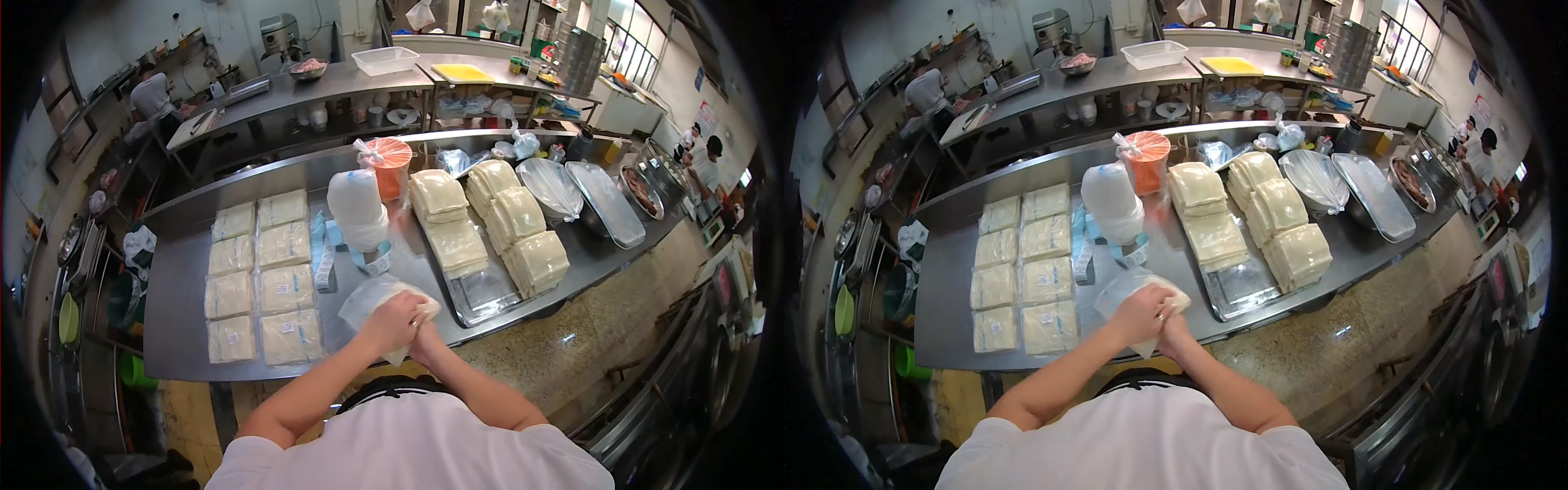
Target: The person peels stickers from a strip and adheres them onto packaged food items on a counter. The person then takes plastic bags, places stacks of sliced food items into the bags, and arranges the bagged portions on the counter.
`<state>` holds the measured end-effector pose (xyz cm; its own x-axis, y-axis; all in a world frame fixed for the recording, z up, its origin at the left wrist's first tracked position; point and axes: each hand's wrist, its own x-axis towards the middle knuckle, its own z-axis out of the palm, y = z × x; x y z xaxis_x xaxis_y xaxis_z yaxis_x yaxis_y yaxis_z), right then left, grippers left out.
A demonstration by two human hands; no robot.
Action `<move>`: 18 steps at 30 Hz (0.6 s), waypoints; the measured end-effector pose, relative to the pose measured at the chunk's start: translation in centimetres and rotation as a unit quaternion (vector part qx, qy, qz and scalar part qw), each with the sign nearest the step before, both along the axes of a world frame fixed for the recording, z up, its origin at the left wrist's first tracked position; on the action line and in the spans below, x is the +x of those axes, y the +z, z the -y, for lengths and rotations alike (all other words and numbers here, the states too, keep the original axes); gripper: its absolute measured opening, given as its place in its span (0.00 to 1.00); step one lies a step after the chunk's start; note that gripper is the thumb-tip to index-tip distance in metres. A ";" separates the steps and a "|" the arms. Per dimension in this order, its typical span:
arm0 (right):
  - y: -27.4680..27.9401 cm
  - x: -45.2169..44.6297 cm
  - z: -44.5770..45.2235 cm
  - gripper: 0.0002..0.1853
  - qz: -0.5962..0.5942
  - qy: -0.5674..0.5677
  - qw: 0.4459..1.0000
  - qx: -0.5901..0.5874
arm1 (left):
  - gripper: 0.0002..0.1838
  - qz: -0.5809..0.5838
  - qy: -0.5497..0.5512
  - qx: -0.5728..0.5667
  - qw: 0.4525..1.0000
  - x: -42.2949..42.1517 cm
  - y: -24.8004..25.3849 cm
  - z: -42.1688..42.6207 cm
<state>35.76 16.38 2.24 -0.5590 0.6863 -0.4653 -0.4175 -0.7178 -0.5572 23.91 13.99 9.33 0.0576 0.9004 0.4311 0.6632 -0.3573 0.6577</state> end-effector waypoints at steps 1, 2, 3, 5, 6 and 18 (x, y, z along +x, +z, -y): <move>-1.2 0.8 -0.7 0.22 -0.008 0.003 1.000 -0.004 | 0.11 -0.028 0.049 -0.022 0.998 0.1 -1.0 1.2; -2.3 1.6 -1.5 0.23 -0.017 0.005 1.000 -0.007 | 0.12 -0.057 0.097 -0.043 0.993 -0.4 -1.9 2.6; -3.0 2.2 -2.0 0.25 -0.026 0.007 1.000 -0.011 | 0.12 -0.086 0.144 -0.064 0.984 -0.8 -2.5 3.7; -2.2 3.0 -2.7 0.28 -0.037 -0.010 0.996 -0.078 | 0.12 -0.071 0.158 -0.100 0.980 -0.7 -3.2 5.2; -1.9 3.1 -2.8 0.30 -0.042 -0.017 0.993 -0.111 | 0.12 -0.062 0.167 -0.118 0.977 -0.7 -3.3 5.8; -8.4 -1.3 -6.4 0.19 -0.085 -0.048 0.989 -0.108 | 0.09 0.013 0.208 -0.132 0.969 0.0 -6.3 6.3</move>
<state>34.50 22.73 -6.18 -0.5786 0.6347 -0.5123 -0.5635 -0.7651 -0.3115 23.93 7.73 3.04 -0.3425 0.9224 0.1784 0.6958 0.1214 0.7079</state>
